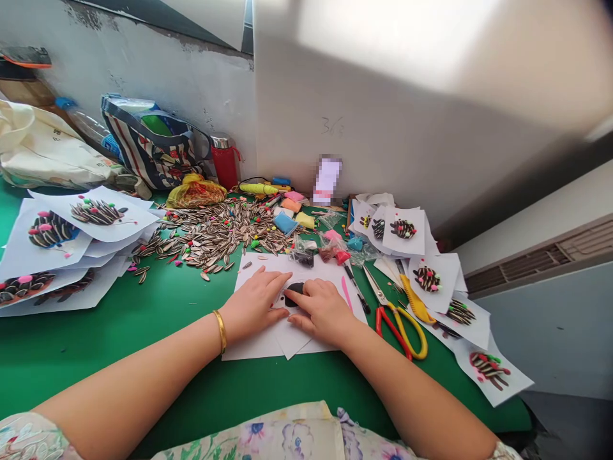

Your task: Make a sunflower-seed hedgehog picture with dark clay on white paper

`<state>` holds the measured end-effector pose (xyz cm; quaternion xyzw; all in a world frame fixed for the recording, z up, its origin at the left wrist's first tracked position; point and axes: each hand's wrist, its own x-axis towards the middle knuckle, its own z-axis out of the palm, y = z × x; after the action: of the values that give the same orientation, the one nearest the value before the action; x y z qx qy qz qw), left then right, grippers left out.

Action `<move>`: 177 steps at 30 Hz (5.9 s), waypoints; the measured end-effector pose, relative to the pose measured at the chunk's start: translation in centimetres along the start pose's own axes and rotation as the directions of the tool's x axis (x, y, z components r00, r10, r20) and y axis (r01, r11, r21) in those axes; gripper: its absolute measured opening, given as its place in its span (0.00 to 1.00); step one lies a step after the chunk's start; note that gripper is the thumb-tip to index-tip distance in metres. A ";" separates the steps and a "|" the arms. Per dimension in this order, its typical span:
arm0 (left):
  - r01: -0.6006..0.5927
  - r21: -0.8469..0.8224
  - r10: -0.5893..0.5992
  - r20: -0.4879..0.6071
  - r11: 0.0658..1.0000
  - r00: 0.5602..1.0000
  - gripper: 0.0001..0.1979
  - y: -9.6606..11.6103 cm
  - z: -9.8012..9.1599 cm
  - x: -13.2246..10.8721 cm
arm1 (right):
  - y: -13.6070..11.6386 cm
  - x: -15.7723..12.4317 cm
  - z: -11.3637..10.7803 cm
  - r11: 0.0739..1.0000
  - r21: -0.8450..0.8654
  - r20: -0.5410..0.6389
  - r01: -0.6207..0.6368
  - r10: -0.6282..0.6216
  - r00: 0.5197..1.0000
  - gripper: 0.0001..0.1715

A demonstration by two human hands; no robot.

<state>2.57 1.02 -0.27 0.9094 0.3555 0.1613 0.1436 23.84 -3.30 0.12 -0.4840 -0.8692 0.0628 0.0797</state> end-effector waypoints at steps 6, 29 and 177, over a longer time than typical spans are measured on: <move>0.000 0.009 0.000 0.000 1.000 1.000 0.34 -0.2 0.1 0.0 | 0.0 0.1 -0.1 0.999 0.026 -0.013 -0.024 0.024 1.000 0.31; -0.014 -0.003 0.014 -0.024 1.000 1.000 0.33 -0.3 0.3 -0.1 | 0.4 0.1 0.1 0.993 0.044 -0.034 -0.109 0.111 0.993 0.35; 0.014 0.033 -0.016 0.039 0.999 0.999 0.31 0.1 -0.1 -0.2 | 3.3 -1.4 -0.9 0.992 0.061 0.031 -0.112 0.110 0.993 0.31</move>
<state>2.43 0.86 -0.18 0.9119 0.3619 0.1363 0.1371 27.47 -2.73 0.30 -0.5278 -0.8395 0.1011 0.0795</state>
